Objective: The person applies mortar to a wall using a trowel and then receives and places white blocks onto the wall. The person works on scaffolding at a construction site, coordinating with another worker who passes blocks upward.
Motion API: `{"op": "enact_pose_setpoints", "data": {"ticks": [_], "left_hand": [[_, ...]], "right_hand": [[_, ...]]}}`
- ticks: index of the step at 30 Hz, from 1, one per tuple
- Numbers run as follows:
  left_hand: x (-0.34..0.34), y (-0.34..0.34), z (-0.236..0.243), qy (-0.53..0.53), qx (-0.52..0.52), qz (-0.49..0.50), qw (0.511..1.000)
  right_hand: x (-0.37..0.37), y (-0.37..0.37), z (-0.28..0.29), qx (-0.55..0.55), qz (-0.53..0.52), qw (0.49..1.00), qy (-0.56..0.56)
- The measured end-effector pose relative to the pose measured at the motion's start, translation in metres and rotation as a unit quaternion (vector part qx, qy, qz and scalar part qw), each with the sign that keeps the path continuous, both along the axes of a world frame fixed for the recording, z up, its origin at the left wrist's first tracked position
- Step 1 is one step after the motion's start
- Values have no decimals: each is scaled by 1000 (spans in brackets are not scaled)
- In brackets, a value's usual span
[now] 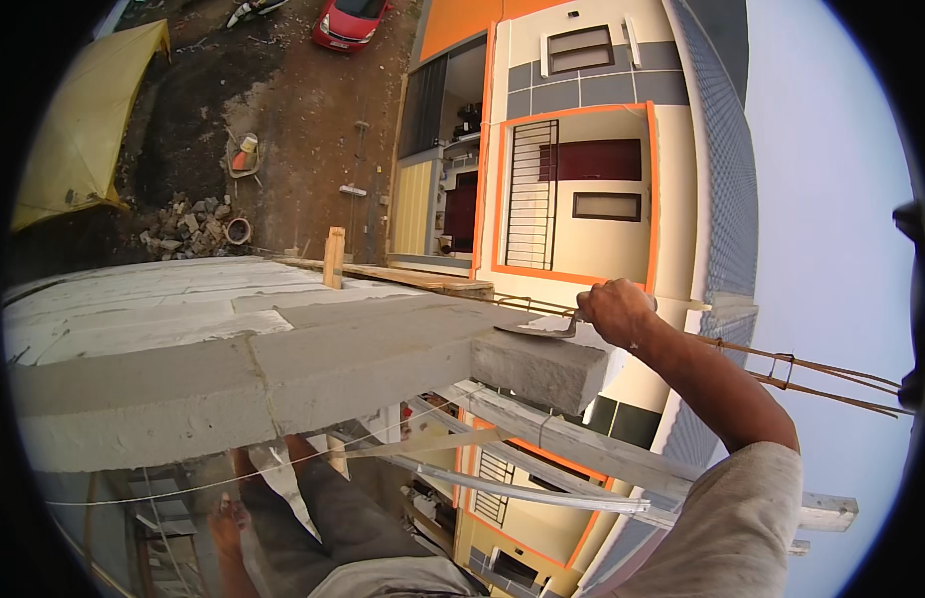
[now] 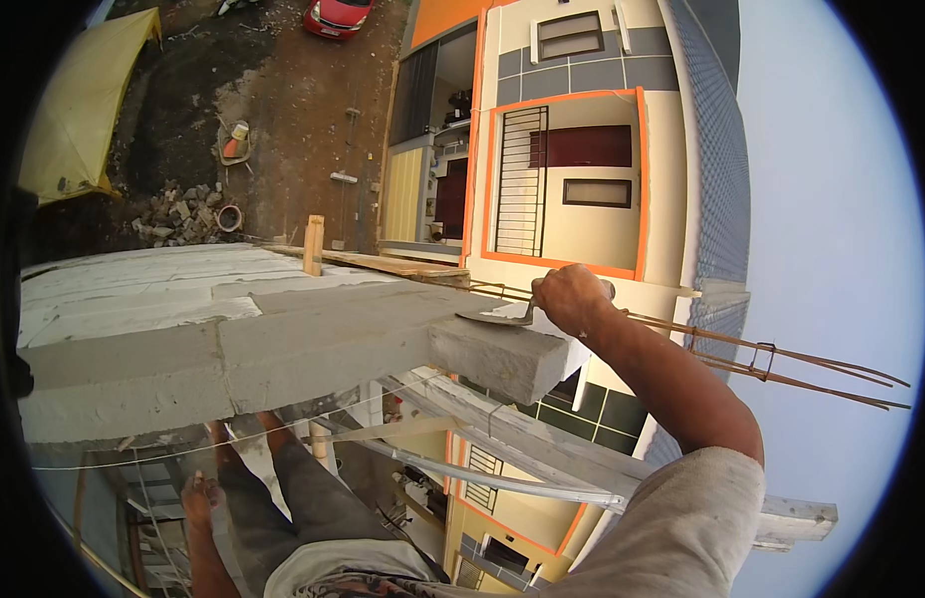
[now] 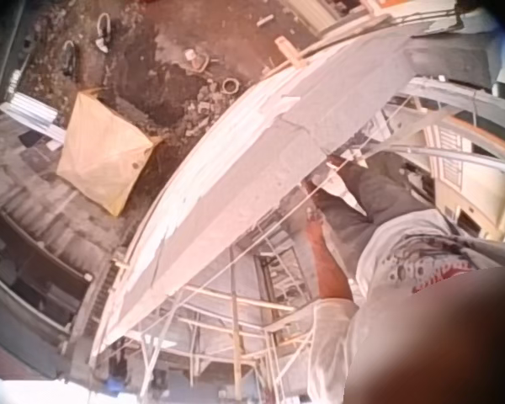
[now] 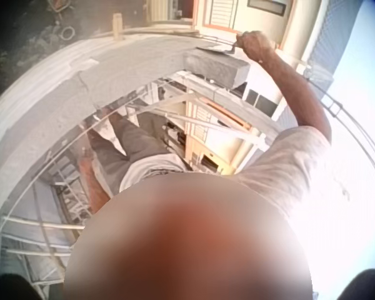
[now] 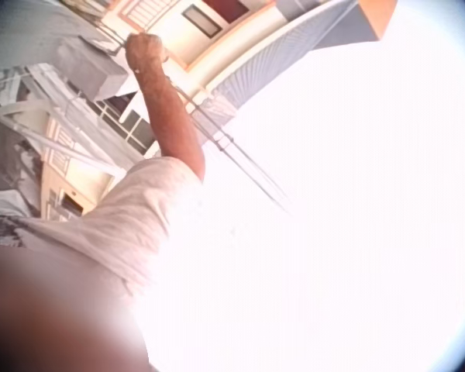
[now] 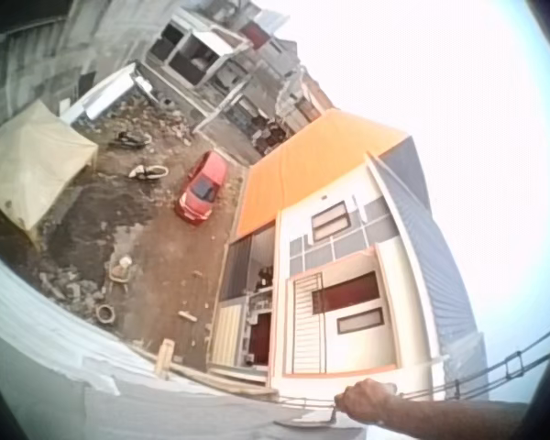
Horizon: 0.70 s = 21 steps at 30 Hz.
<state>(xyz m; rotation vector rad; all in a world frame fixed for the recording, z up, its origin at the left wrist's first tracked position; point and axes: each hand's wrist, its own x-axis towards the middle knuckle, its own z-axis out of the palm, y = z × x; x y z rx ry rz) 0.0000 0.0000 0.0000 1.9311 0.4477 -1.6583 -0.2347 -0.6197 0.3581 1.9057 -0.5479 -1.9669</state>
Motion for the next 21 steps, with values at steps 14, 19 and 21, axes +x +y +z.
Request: {"op": "enact_pose_setpoints", "data": {"ticks": [14, 19, 21], "left_hand": [[-11, -27, 4, -5, -13, 14, 1000], [-7, -10, 3, 1, -12, 32, 999], [-2, -5, 4, -4, -1, 16, 1000]], "right_hand": [[16, -32, 64, -29, 0, 996, -81], [-16, -35, 20, -45, -10, 999, -11], [-24, -28, 3, -50, -19, 998, 23]]}}
